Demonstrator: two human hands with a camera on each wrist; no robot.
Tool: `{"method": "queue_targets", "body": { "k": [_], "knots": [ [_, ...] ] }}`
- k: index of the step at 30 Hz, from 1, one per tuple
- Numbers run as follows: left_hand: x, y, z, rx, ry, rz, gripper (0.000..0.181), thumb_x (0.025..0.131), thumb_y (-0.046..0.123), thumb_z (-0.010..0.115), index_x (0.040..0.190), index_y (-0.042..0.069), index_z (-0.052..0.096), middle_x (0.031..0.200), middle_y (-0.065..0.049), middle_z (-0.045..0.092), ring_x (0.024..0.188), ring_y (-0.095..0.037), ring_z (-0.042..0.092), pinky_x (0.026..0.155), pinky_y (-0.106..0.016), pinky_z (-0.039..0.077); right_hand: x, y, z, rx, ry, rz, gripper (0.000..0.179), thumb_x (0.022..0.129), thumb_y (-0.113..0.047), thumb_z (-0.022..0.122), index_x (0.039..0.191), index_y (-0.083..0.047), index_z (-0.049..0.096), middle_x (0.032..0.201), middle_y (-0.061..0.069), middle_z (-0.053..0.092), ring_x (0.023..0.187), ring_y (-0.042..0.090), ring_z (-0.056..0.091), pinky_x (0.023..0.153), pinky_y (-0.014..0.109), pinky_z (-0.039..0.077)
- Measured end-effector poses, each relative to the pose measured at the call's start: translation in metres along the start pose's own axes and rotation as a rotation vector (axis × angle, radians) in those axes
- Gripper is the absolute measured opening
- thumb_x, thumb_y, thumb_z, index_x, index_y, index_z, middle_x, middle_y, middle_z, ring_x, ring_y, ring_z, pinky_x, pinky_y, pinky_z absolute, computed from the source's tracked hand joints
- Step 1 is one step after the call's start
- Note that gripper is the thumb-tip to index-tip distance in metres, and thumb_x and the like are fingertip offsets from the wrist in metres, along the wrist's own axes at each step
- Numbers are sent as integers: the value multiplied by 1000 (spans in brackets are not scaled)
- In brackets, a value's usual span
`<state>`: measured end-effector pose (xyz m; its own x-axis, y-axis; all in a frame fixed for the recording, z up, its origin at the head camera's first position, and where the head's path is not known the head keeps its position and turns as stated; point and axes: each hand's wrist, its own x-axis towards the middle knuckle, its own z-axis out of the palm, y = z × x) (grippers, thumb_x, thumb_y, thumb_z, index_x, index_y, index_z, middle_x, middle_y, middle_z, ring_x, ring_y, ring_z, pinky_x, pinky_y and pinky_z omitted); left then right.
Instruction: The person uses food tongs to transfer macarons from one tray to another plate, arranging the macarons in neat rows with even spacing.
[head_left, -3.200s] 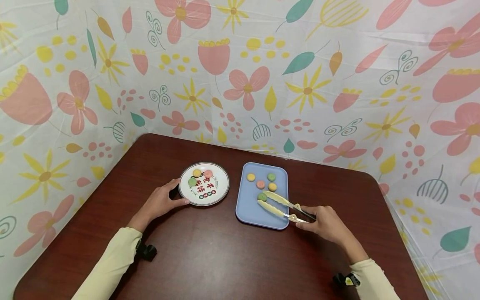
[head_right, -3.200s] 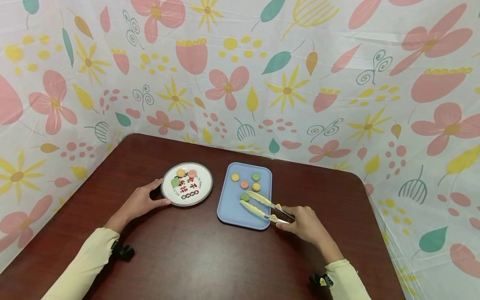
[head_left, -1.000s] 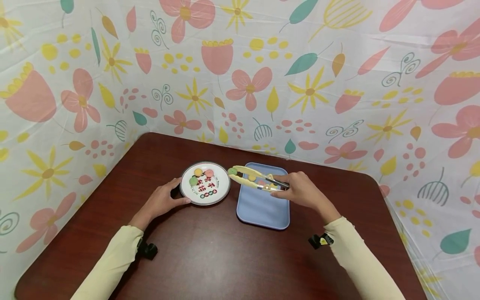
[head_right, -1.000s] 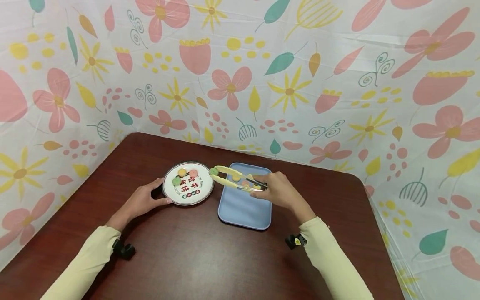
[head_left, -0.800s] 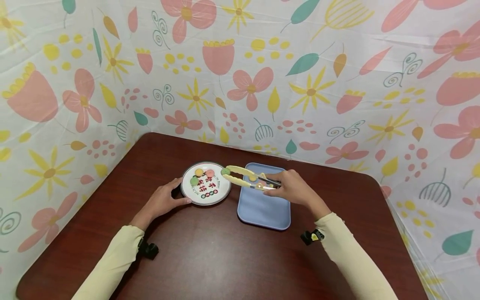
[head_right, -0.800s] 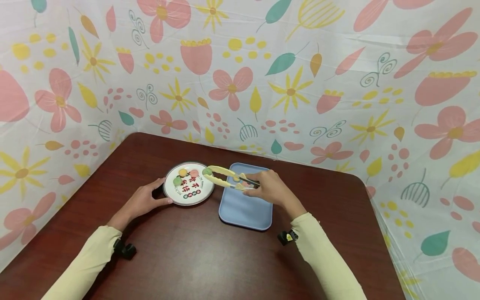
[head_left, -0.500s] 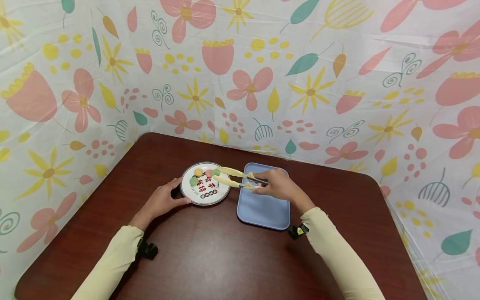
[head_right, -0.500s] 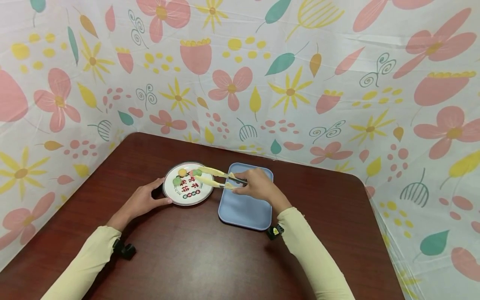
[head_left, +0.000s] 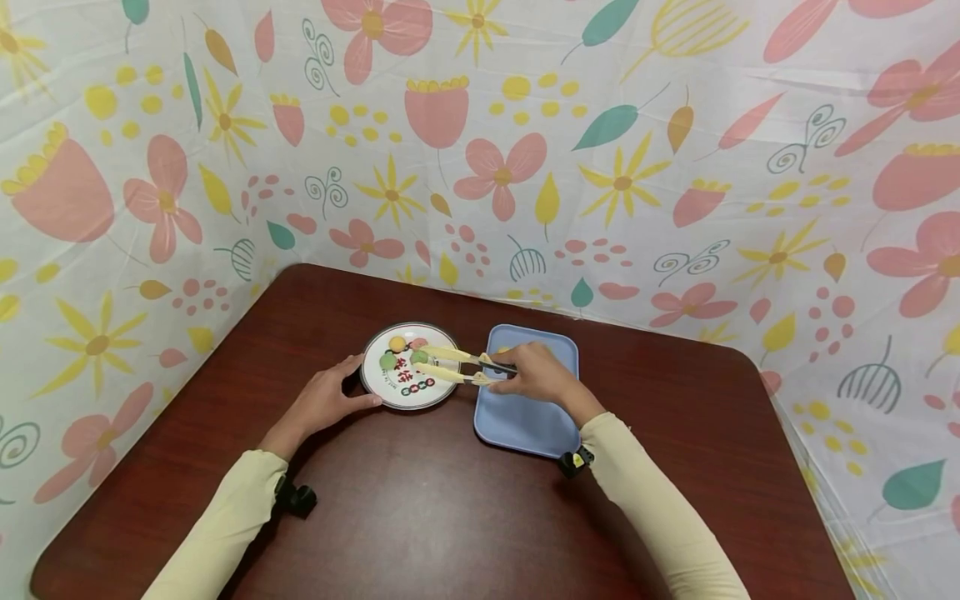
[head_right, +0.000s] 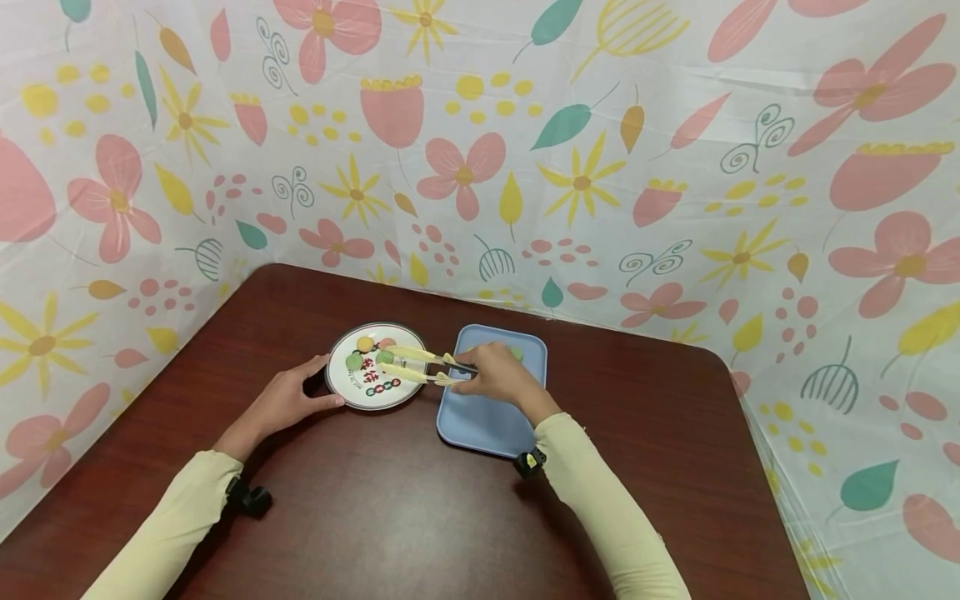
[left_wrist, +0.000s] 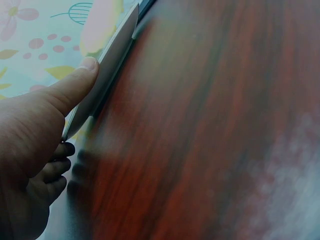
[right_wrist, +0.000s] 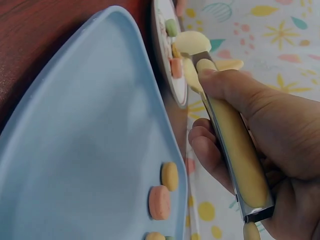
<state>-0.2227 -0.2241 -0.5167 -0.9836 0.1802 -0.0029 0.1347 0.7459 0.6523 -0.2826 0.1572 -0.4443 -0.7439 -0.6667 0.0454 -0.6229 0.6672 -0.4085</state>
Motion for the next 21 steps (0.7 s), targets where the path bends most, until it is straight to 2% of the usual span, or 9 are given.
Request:
{"method": "queue_targets", "body": {
  "k": [4,14,21],
  "knots": [
    [0,0,0,-3,-1,0,105,81,61,79,159,6,35,161,-22,37,151,-40,30,116,-58,34,2,1,4,-6,-4,-19,48,85,-31,85,125,-8,75,94,1,76,57,4,43,56,24,39],
    [-1,0,0,-5,0,2,103,83,58,80,160,6,34,161,-22,37,150,-40,32,116,-59,35,5,1,10,-13,-11,-29,43,84,-29,86,120,-7,77,88,3,74,59,4,49,56,23,42],
    [-1,1,-1,-7,-2,5,103,83,58,80,160,6,34,161,-22,37,149,-40,33,115,-59,35,-3,0,2,23,-37,39,56,86,-34,84,133,-5,69,95,6,76,52,5,44,54,24,39]
  ]
}}
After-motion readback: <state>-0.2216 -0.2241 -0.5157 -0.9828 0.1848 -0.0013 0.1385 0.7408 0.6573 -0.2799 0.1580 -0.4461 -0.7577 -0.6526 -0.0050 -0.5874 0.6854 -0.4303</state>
